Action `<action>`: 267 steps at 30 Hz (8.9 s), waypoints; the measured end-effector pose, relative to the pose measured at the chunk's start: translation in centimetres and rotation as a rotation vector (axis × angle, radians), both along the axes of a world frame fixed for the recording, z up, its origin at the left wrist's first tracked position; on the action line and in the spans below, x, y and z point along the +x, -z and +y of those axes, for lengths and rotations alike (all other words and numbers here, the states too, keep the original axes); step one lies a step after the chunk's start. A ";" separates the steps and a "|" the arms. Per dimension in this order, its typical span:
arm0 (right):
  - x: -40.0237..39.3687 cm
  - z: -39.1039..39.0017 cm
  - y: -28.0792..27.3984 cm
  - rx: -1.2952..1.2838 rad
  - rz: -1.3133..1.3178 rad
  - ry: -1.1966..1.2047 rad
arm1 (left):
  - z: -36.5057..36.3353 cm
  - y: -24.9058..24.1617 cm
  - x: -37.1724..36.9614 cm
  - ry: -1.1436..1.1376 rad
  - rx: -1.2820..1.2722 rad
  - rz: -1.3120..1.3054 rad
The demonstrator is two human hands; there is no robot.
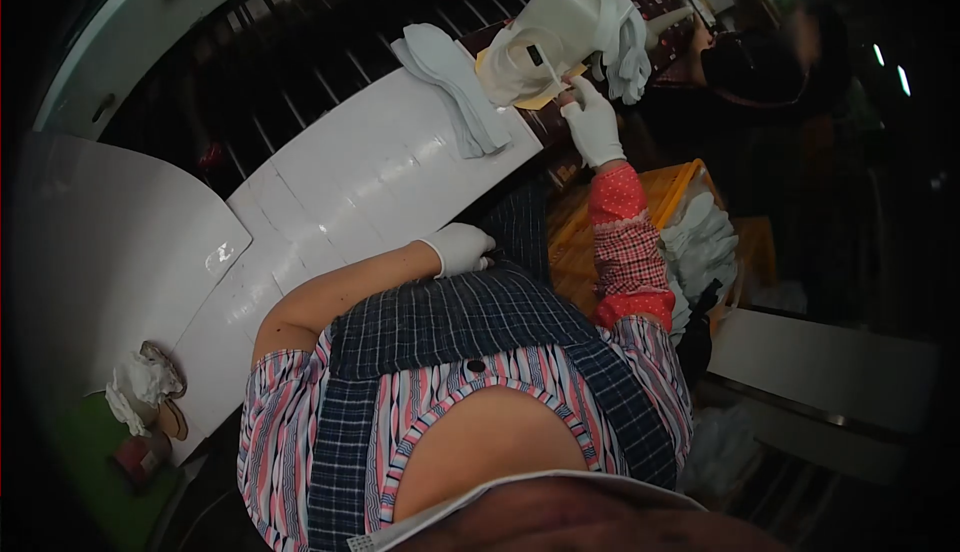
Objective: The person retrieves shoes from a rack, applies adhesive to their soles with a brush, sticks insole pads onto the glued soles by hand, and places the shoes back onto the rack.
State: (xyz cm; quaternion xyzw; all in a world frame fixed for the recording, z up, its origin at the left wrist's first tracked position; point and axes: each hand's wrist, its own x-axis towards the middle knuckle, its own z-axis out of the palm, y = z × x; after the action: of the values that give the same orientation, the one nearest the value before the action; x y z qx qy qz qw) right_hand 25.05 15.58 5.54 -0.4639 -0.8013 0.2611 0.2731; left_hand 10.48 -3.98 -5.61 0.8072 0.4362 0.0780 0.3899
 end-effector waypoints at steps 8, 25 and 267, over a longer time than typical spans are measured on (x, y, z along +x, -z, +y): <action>-0.1 0.1 -3.2 0.231 -0.433 0.021 | -0.5 1.5 1.8 -0.010 0.058 -0.005; 1.2 1.0 -3.6 0.284 -0.395 0.113 | 0.1 1.4 2.3 -0.011 0.035 -0.025; -9.0 -11.0 -10.0 -0.195 0.323 -0.745 | -4.0 -13.7 -10.8 -0.780 0.114 -0.683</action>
State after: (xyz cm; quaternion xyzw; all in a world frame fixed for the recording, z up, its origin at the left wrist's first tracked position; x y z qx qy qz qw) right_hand 16.08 4.58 15.51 -0.1191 -0.8327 0.4860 0.2369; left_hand -0.30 -7.95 8.04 0.5330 0.5475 0.5003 0.4073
